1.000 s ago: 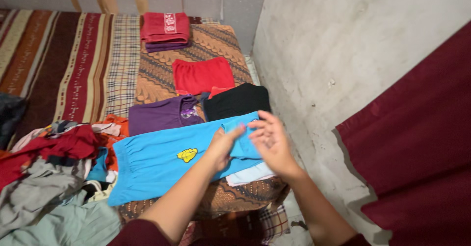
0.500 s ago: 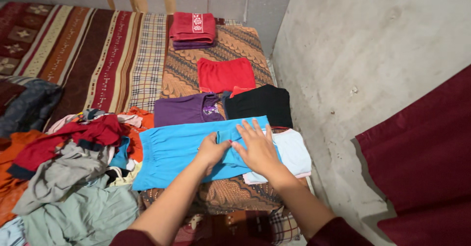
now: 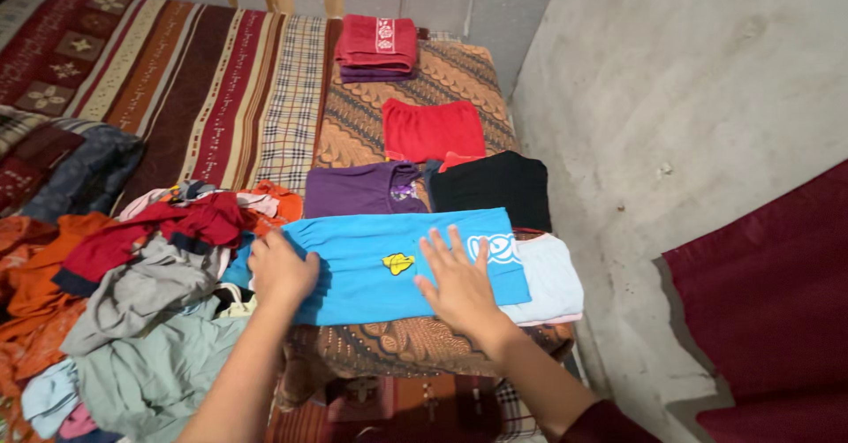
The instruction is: The person folds multiple pieces of clothing including a blue shirt, a purple shirt, a red shirt, and a light yellow garment on a bed, placing them in organized stacks.
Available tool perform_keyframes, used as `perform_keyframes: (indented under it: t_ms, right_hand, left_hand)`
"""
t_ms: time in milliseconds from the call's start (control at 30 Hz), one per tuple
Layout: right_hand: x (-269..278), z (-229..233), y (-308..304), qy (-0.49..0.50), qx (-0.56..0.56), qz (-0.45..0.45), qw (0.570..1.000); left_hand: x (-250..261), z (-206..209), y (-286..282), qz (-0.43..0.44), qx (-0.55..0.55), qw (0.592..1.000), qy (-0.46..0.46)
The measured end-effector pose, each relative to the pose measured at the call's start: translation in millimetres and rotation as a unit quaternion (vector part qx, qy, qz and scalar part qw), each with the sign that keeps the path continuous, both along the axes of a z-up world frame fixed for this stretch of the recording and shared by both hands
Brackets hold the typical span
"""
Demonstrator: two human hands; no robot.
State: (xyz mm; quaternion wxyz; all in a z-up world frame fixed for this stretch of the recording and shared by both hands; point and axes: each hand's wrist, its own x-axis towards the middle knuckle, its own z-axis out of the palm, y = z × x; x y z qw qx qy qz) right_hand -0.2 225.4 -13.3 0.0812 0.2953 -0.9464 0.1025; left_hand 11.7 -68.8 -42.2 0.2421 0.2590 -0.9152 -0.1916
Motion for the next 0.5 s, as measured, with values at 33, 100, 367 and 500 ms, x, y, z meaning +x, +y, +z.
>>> perform_keyframes:
  t_ms: [33,100,367,500]
  right_hand:
    - [2.3,-2.3,-4.5,-0.002,0.0,0.003,1.0]
    - [5.7,-4.6,-14.3,-0.004,0.045,0.011,0.999]
    - [19.7,-5.9,-65.2,-0.051,0.033,0.051,0.997]
    - [24.4,-9.9,-73.9,-0.036,0.012,0.112,0.993]
  left_hand:
    - [-3.4,-6.7,-9.5,-0.018,0.091,0.994,-0.061]
    - [-4.5,-21.0,-22.6,-0.031,0.181,0.975,-0.122]
    - [-3.9,-34.2,-41.0,-0.093,0.32,0.928,-0.168]
    - [-2.7,-36.5,-45.8,-0.072,0.144,0.966,-0.2]
